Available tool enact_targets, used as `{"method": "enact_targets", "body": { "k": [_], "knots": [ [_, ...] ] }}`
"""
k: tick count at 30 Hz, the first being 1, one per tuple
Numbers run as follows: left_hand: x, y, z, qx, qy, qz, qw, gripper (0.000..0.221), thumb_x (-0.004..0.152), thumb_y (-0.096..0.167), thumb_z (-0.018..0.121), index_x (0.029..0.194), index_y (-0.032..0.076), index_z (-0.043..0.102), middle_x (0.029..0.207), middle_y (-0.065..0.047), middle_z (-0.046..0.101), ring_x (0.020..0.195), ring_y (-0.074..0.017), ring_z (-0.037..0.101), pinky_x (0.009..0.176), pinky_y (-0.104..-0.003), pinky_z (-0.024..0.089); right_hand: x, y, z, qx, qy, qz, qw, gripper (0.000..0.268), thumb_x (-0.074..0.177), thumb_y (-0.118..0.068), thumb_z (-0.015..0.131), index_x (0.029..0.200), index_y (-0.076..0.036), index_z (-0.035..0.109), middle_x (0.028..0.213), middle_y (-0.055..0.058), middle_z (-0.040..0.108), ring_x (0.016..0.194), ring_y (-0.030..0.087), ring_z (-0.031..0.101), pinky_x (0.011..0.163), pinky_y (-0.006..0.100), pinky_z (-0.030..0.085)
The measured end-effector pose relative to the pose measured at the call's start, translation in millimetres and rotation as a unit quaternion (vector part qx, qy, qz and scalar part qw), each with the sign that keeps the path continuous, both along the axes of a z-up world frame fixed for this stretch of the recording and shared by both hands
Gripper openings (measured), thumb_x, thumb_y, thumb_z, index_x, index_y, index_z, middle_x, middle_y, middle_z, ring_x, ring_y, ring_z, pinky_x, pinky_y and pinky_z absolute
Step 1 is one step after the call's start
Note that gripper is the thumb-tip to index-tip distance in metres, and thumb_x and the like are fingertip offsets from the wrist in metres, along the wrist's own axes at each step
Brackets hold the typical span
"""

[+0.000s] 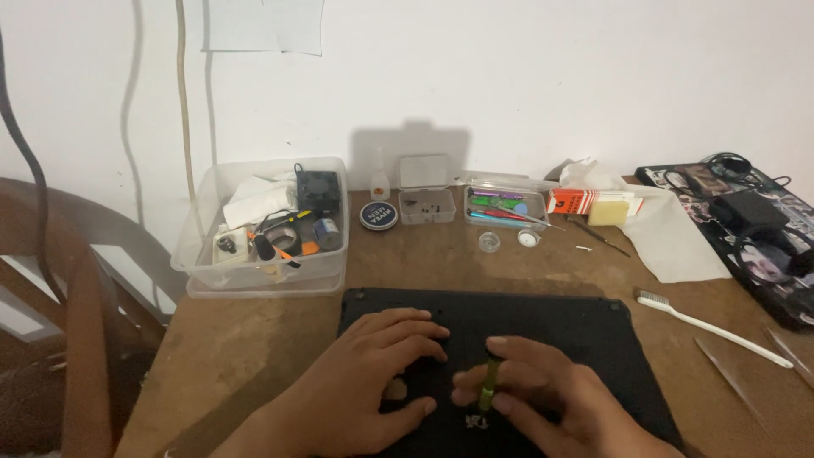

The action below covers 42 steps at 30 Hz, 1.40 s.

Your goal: Disassembling a laptop by unscrewing the back panel and removing internal components such as the hard drive.

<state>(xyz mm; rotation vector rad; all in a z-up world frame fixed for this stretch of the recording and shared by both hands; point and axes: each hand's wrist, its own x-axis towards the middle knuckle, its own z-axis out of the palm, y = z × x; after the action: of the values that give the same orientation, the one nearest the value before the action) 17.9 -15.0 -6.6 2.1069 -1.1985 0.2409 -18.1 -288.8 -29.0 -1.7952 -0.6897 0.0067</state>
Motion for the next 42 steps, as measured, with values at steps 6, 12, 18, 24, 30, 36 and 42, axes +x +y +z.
{"method": "enact_targets", "body": {
  "k": [6,12,18,24,30,36,42],
  "knots": [
    [0.9,-0.4,-3.0,0.006,-0.009,0.005,1.0,0.037,0.083,0.028,0.072,0.115,0.01,0.066,0.137,-0.01,0.066,0.136,-0.0329,0.053,0.113,-0.048,0.036,2.7,0.6,-10.4,0.046,-0.03,0.024,0.998,0.062,0.093,0.001,0.067,0.147,-0.009,0.04,0.109,0.016,0.085,0.106,0.02,0.083,0.098,0.032,0.063],
    [0.7,0.0,-0.6,0.005,0.0,0.001,1.0,0.036,0.085,0.028,0.072,0.115,0.01,0.066,0.137,-0.01,0.066,0.137,-0.0324,0.053,0.113,-0.048,0.036,8.6,-6.3,-31.7,0.006,0.021,-0.078,0.997,0.069,0.078,-0.004,0.085,0.14,-0.014,0.055,0.098,0.01,0.088,0.09,0.013,0.086,0.087,0.028,0.07],
    [0.2,0.4,0.4,0.0,0.006,-0.003,1.0,0.035,0.085,0.027,0.071,0.115,0.01,0.066,0.136,-0.009,0.066,0.137,-0.0323,0.053,0.113,-0.048,0.036,0.7,0.9,1.9,0.042,-0.02,0.053,0.998,0.073,0.088,0.004,0.073,0.148,-0.009,0.033,0.119,0.018,0.08,0.114,0.027,0.081,0.102,0.04,0.063],
    [-0.5,0.4,3.7,0.002,0.01,-0.005,1.0,0.033,0.086,0.026,0.072,0.114,0.01,0.066,0.136,-0.009,0.066,0.137,-0.032,0.053,0.112,-0.048,0.037,-1.1,1.2,-0.3,0.075,-0.006,0.042,0.996,0.059,0.094,0.004,0.063,0.146,-0.01,0.039,0.109,0.022,0.082,0.104,0.026,0.082,0.099,0.037,0.062],
    [1.1,0.6,-1.5,0.016,0.004,0.004,1.0,0.035,0.087,0.03,0.07,0.116,0.011,0.066,0.138,-0.009,0.065,0.138,-0.0316,0.051,0.113,-0.048,0.035,7.1,-0.3,-5.3,0.044,-0.049,-0.007,0.998,0.072,0.083,0.003,0.08,0.144,-0.014,0.046,0.093,0.012,0.08,0.091,0.017,0.082,0.085,0.029,0.065],
    [-0.9,-0.6,2.5,0.011,0.005,0.003,1.0,0.036,0.084,0.026,0.072,0.116,0.01,0.067,0.137,-0.009,0.066,0.137,-0.0315,0.052,0.113,-0.048,0.036,4.7,-2.0,2.3,-0.02,-0.105,0.015,0.994,0.081,0.081,-0.01,0.088,0.146,-0.01,0.039,0.118,0.01,0.084,0.106,0.016,0.083,0.1,0.033,0.062],
    [0.1,-0.7,2.2,0.006,0.007,0.0,1.0,0.036,0.085,0.027,0.071,0.116,0.009,0.067,0.137,-0.011,0.067,0.137,-0.0328,0.053,0.112,-0.049,0.037,-2.0,4.6,9.1,0.047,-0.038,0.023,0.998,0.064,0.089,0.0,0.073,0.144,-0.011,0.042,0.102,0.017,0.086,0.098,0.02,0.085,0.093,0.033,0.066]
  ]
}}
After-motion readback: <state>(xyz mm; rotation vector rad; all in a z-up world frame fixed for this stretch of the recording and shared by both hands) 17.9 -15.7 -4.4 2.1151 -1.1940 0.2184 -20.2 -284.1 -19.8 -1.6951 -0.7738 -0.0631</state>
